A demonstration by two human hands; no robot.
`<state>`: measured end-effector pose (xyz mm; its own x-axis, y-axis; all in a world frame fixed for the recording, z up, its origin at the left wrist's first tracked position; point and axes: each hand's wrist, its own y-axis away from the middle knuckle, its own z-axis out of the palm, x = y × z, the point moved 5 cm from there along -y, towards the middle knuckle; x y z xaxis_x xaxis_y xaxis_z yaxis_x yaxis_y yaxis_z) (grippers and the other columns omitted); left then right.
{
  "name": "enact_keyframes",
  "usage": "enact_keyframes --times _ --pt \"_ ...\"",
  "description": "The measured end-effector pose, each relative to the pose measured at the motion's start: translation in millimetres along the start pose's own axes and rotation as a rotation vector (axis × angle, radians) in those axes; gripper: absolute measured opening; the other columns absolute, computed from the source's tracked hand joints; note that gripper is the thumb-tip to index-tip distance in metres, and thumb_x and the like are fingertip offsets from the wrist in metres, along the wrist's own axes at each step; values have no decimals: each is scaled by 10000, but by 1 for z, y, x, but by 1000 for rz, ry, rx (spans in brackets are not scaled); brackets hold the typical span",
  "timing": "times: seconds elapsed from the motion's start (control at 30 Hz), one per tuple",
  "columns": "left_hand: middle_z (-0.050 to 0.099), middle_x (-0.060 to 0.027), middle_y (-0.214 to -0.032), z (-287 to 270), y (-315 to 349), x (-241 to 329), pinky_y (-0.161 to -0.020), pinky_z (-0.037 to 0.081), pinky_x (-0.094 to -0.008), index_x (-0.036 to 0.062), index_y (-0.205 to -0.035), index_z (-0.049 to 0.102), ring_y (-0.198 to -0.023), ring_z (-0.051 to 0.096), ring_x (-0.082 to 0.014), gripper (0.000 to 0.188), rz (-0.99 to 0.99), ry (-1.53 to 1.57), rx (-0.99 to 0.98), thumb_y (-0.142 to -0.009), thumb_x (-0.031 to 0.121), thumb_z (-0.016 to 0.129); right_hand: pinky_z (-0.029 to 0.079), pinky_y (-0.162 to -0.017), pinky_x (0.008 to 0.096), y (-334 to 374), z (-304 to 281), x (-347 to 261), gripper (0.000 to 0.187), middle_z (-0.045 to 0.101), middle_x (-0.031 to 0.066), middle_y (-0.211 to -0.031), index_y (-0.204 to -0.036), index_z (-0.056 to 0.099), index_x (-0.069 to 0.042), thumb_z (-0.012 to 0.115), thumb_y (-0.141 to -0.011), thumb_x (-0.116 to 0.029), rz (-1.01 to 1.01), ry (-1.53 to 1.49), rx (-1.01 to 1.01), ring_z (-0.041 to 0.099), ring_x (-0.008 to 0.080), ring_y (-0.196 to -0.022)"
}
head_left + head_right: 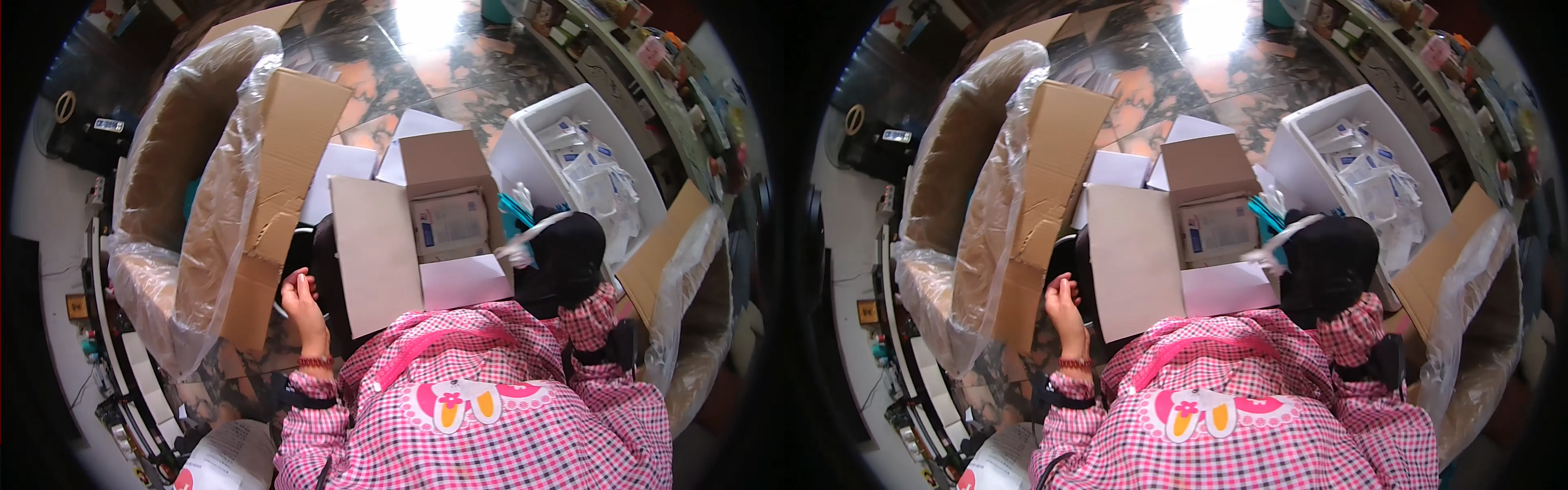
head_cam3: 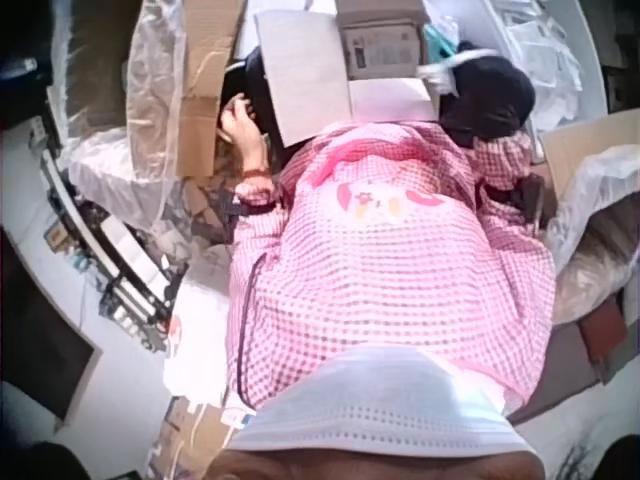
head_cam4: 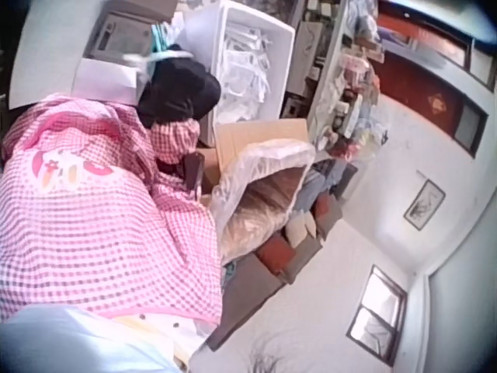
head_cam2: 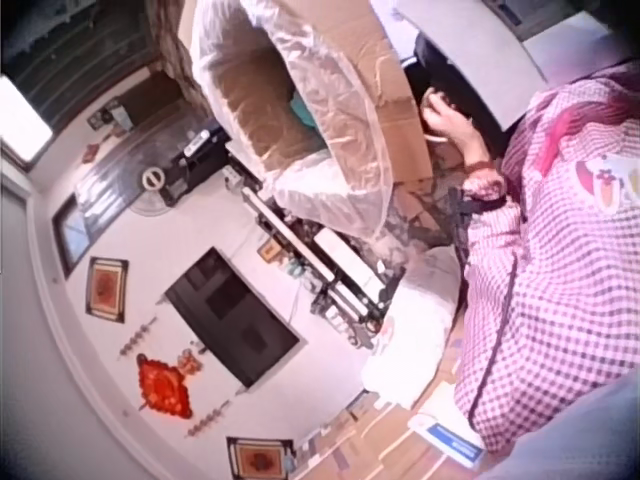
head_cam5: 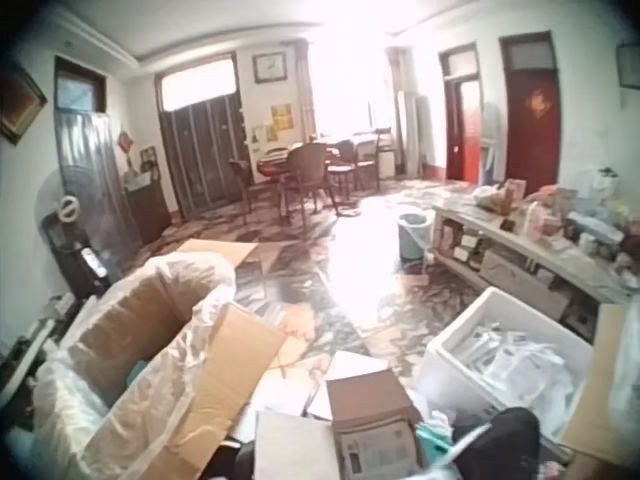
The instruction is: Packing N95 masks into small cardboard boxes and marking them with a handheld printer.
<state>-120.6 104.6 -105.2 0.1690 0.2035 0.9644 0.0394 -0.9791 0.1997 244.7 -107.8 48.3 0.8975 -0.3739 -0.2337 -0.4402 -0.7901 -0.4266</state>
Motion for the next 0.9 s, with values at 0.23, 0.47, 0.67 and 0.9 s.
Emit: enact_keyframes --times 0.23,0.47,0.67,0.9 --pt "566 12 -850 94 92 131 -675 461 -191 29 -1064 624 -727 517 -39 115 414 24 -454 -1001 66 535 509 -552 422 -29 -5 -3 247 650 126 -679 -793 649 -84 740 -829 -311 -23 98 -137 657 331 -610" --pt "610 -183 -1302 185 110 163 -1000 490 -386 38 -1398 447 -1212 599 -273 637 505 -151 -906 -841 84 751 531 -594 400 -30 -28 -17 216 686 155 -756 -867 698 -93 760 -822 -295 25 -10 -102 686 325 -682" --pt "615 -151 -1154 228 142 150 -945 493 -348 57 -1340 492 -1122 606 -245 460 381 60 -1261 -923 107 677 540 -702 296 -24 -44 -6 237 728 83 -874 -1066 712 -50 722 -896 -215 319 -598 -179 701 155 -785" --pt "537 -97 -706 201 127 98 -618 469 -328 19 -935 529 -652 570 -199 179 426 -273 -1355 -1045 131 443 544 -802 287 -17 -49 78 322 703 73 -1045 -1199 660 -8 615 -987 -247 543 -1029 177 670 127 -916"
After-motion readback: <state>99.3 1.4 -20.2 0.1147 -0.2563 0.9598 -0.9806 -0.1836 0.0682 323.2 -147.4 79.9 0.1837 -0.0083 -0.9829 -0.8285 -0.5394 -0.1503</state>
